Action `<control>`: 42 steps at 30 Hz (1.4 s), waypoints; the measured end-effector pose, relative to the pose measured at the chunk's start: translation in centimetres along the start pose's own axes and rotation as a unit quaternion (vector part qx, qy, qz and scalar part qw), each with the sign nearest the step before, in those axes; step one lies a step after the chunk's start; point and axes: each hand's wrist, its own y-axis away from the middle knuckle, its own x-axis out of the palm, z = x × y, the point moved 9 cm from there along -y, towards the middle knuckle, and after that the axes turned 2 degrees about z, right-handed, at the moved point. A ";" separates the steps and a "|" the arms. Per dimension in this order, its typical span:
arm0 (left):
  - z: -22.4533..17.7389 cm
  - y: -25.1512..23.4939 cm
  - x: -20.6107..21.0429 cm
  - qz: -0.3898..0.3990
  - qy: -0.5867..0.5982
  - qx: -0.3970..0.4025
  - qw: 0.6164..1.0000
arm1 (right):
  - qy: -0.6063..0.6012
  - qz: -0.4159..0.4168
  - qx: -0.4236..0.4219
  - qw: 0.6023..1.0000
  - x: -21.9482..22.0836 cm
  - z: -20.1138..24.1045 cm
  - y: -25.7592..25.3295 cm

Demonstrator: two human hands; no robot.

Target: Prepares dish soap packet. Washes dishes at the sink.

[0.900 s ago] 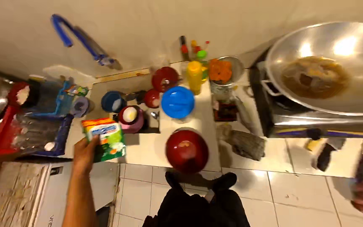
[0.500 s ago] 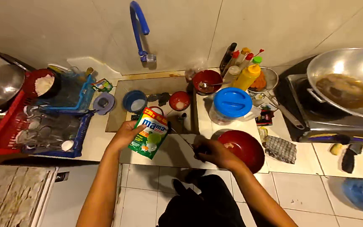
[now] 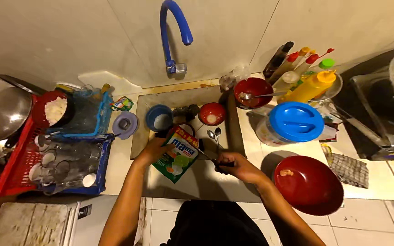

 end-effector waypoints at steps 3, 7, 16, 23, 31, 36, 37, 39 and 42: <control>-0.1 -1.5 -0.3 0.029 -0.005 -0.002 1.000 | -0.020 -0.007 -0.004 1.000 -0.2 -0.2 -0.7; -0.2 -3.4 1.2 0.106 0.003 -0.018 0.994 | 0.007 0.005 0.015 1.000 -0.2 0.1 -1.6; 0.0 -8.7 4.2 0.239 -0.047 0.051 0.968 | -0.037 -0.079 0.052 0.995 0.1 -1.9 -1.8; -0.6 -11.2 7.2 0.364 -0.037 0.083 0.927 | -0.079 -0.140 0.063 0.985 0.5 -3.3 -1.1; -0.8 -13.6 8.8 0.355 -0.051 0.077 0.930 | 0.068 -0.383 0.205 0.898 -1.4 -6.4 4.2; 0.9 -14.0 6.1 0.244 0.014 0.060 0.968 | 0.214 -0.462 0.362 0.781 -0.9 -7.2 8.6; 1.3 -14.0 5.6 0.216 0.024 0.058 0.974 | 0.233 -0.462 0.371 0.772 -0.9 -7.0 8.8; 2.1 -14.0 4.6 0.153 0.037 0.058 0.986 | 0.256 -0.445 0.388 0.765 -0.8 -6.6 8.9; 2.9 -13.8 3.4 0.080 0.029 0.059 0.995 | 0.271 -0.413 0.419 0.762 -1.2 -6.1 8.7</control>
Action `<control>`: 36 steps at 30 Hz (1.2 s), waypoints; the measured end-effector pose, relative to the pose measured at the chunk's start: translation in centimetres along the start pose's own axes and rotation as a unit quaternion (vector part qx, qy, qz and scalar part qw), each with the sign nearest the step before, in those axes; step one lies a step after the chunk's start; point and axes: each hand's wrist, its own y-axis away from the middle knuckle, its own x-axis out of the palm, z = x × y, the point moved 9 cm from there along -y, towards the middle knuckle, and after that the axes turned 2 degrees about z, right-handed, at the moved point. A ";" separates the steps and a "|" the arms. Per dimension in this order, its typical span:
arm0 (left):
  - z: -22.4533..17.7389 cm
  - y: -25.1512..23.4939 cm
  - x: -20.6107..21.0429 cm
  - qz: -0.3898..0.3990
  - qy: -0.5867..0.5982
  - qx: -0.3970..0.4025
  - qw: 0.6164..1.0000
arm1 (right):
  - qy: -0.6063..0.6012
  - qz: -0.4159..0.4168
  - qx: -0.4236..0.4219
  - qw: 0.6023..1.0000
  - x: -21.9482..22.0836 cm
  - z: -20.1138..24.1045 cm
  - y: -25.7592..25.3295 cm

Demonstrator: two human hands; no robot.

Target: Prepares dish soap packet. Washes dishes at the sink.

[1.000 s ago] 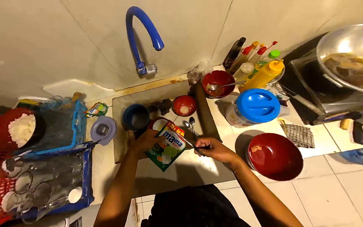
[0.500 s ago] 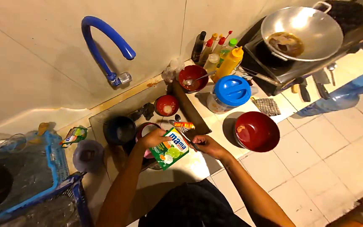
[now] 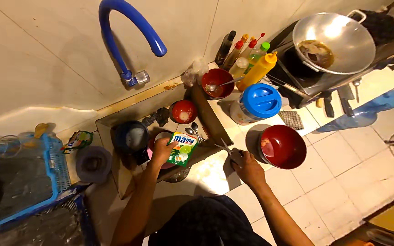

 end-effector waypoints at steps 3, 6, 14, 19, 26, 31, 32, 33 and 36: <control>0.8 0.5 -0.5 -0.032 -0.010 -0.001 0.999 | 0.019 0.014 0.022 0.999 -0.4 0.1 -0.5; 1.7 0.8 -0.6 -0.038 -0.001 0.007 0.999 | 0.026 0.004 0.030 0.999 -0.8 -0.1 -1.1; 3.6 2.4 -1.2 -0.034 -0.025 0.044 0.998 | -0.032 0.054 -0.112 0.992 -3.1 8.7 -3.8; 3.4 3.5 -2.1 -0.079 -0.087 0.071 0.991 | -0.216 0.091 -0.314 0.920 -5.2 27.1 -10.4; 4.8 5.9 -4.0 -0.120 -0.069 0.049 0.989 | -0.293 0.233 -0.320 0.871 -3.7 45.2 -17.5; 7.2 6.4 -4.7 -0.140 -0.040 0.028 0.989 | -0.215 0.222 -0.442 0.842 -4.7 47.0 -16.6; 7.5 6.2 -4.5 -0.142 -0.038 0.031 0.989 | -0.166 0.198 -0.476 0.841 -5.1 47.3 -16.0; 7.7 5.8 -4.2 -0.141 -0.037 0.035 0.989 | -0.109 0.155 -0.511 0.838 -5.6 47.7 -15.1; 7.6 4.4 -2.8 -0.100 -0.035 0.022 0.994 | -0.014 -0.013 -0.558 0.830 -6.6 47.3 -12.3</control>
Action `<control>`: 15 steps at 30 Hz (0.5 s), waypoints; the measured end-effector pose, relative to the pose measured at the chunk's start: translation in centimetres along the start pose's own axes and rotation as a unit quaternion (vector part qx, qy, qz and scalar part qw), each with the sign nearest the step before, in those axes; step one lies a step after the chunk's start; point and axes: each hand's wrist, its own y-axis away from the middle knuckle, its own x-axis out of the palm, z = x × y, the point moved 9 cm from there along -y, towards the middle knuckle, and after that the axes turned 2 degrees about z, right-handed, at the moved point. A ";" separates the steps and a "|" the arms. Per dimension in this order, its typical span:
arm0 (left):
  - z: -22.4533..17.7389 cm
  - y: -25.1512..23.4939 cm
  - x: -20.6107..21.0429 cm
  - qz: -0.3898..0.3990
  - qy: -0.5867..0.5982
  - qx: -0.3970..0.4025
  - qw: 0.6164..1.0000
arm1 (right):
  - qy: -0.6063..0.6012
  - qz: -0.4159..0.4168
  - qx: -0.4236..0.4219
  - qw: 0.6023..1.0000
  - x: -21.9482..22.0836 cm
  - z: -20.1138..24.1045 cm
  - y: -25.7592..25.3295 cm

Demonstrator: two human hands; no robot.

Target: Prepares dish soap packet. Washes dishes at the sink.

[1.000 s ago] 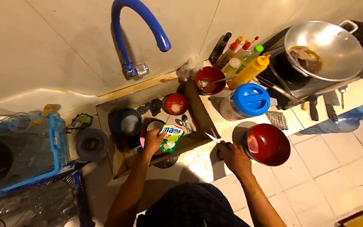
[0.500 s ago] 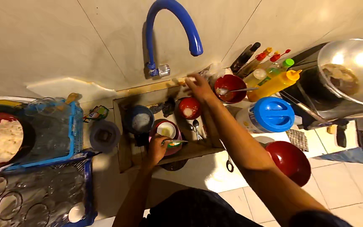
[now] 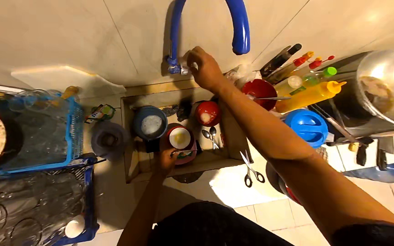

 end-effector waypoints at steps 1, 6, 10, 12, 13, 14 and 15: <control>0.0 -0.3 0.4 0.015 -0.008 -0.005 1.000 | 0.030 -0.020 0.014 0.999 0.0 0.4 1.3; -0.6 -1.3 1.2 0.053 -0.048 -0.023 0.997 | -0.137 0.152 0.233 0.951 3.9 -4.2 12.1; -1.3 -2.4 1.9 0.068 -0.044 -0.048 0.996 | -0.240 0.164 0.277 0.916 5.5 -4.9 16.4; -1.7 -3.3 2.4 0.065 -0.038 -0.039 0.996 | -0.248 0.151 0.265 0.919 5.4 -3.6 16.4; -2.0 -3.7 2.5 0.061 -0.032 -0.034 0.997 | -0.240 0.142 0.266 0.923 5.5 -3.2 16.3; -2.3 -4.0 2.6 0.061 -0.028 -0.035 0.997 | -0.220 0.133 0.271 0.928 5.9 -3.2 16.1; -2.6 -4.3 2.6 0.063 -0.025 -0.039 0.997 | -0.198 0.127 0.275 0.932 6.3 -3.3 16.1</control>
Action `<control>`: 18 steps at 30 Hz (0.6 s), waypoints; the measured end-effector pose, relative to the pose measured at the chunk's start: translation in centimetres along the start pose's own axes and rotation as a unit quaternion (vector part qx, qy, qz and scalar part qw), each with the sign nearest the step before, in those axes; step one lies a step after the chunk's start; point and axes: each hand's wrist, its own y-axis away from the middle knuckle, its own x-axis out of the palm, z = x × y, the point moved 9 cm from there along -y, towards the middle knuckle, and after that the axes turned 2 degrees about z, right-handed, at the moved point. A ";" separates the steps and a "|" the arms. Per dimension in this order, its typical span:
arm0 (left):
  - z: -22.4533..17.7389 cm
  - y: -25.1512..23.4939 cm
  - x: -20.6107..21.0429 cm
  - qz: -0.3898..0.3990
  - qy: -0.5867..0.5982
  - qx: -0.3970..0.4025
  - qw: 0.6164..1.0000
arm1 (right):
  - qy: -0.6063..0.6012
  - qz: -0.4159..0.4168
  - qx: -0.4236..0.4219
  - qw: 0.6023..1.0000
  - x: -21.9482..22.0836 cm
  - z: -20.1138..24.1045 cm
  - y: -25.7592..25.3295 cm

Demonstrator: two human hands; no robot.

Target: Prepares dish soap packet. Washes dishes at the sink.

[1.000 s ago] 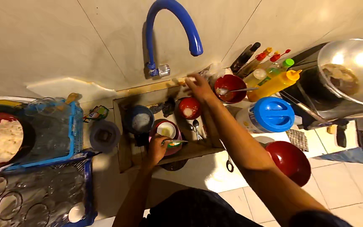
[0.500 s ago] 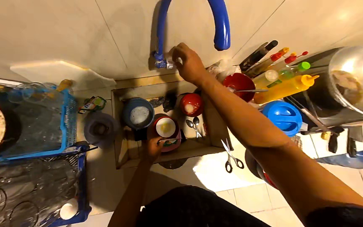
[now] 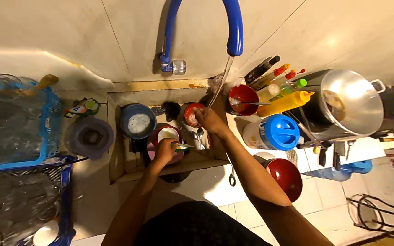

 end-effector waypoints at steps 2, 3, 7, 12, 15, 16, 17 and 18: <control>-0.7 -0.6 -0.3 0.000 0.014 -0.004 1.000 | 0.041 0.019 -0.022 0.999 1.4 -0.6 0.6; -1.0 -0.9 -0.5 -0.001 0.026 -0.004 1.000 | 0.065 0.053 -0.043 0.996 2.5 -1.1 1.0; -1.4 -2.1 -1.9 -0.015 0.046 0.006 0.999 | 0.150 0.126 -0.076 0.978 6.2 -2.4 2.0; -1.0 -0.9 -3.5 -0.169 0.107 -0.042 0.979 | 0.163 -0.007 -0.028 0.986 7.0 -2.9 1.9; -0.3 -0.5 -1.8 -0.161 0.238 -0.038 0.957 | 0.102 -0.005 -0.039 0.994 8.5 -3.0 1.9; -0.1 -0.6 -1.0 -0.139 0.282 -0.021 0.949 | 0.061 0.012 -0.051 0.997 9.1 -3.1 2.0; 0.0 -0.6 -0.5 -0.119 0.306 -0.009 0.945 | 0.016 0.041 -0.061 0.997 9.8 -3.2 2.2; 0.2 -0.6 -0.3 -0.104 0.315 -0.003 0.943 | -0.022 0.078 -0.070 0.994 10.3 -3.2 2.3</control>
